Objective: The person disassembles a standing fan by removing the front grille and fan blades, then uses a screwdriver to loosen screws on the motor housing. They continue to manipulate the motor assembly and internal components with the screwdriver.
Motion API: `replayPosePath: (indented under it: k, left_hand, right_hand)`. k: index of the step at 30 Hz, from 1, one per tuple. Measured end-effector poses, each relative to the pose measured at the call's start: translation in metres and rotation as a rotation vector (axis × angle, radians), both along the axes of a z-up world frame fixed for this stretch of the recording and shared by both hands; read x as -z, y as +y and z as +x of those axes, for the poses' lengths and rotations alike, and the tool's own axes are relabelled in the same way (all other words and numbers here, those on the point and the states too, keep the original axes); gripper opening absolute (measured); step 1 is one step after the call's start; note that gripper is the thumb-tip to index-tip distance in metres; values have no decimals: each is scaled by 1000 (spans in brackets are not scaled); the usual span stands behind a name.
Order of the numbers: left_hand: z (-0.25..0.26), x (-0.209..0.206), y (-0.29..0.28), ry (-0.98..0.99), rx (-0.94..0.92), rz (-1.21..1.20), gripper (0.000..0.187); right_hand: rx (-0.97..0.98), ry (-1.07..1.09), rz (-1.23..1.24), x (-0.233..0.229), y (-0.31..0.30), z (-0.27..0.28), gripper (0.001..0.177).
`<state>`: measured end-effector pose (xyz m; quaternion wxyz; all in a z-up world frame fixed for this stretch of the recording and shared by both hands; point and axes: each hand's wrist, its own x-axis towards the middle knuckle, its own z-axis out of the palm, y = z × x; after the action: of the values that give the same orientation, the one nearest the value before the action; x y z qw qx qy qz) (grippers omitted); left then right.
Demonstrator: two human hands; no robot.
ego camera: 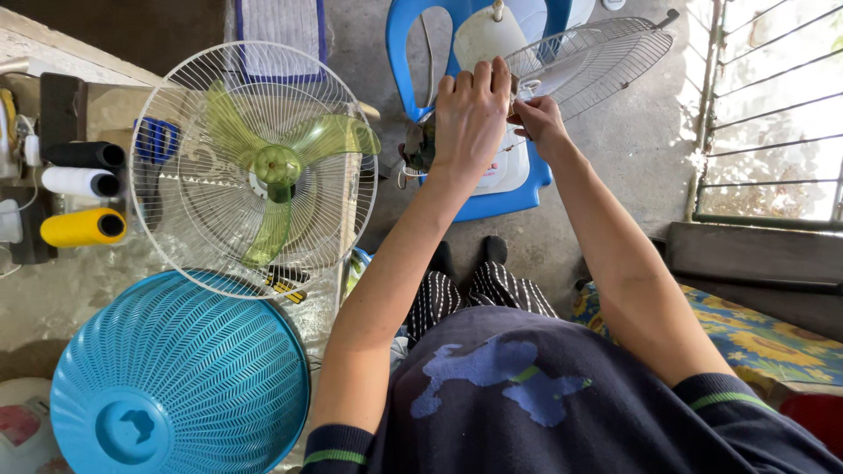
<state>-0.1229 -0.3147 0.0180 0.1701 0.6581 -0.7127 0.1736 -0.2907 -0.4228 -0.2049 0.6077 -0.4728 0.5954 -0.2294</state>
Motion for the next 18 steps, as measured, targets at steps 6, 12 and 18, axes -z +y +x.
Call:
replayPosePath:
  k: [6,12,18]
  left_hand:
    - [-1,0,-2,-17,-1,-4,38]
    - [5,-4,-1,20,13,7,41]
    - [3,-6,-2,23,6,-6,39]
  right_hand:
    - [-2,552,-653,-4,25,11,56]
    - [107,82,-380,-24,27,7,54]
    - [97,-568,232,-37,15,-13,31]
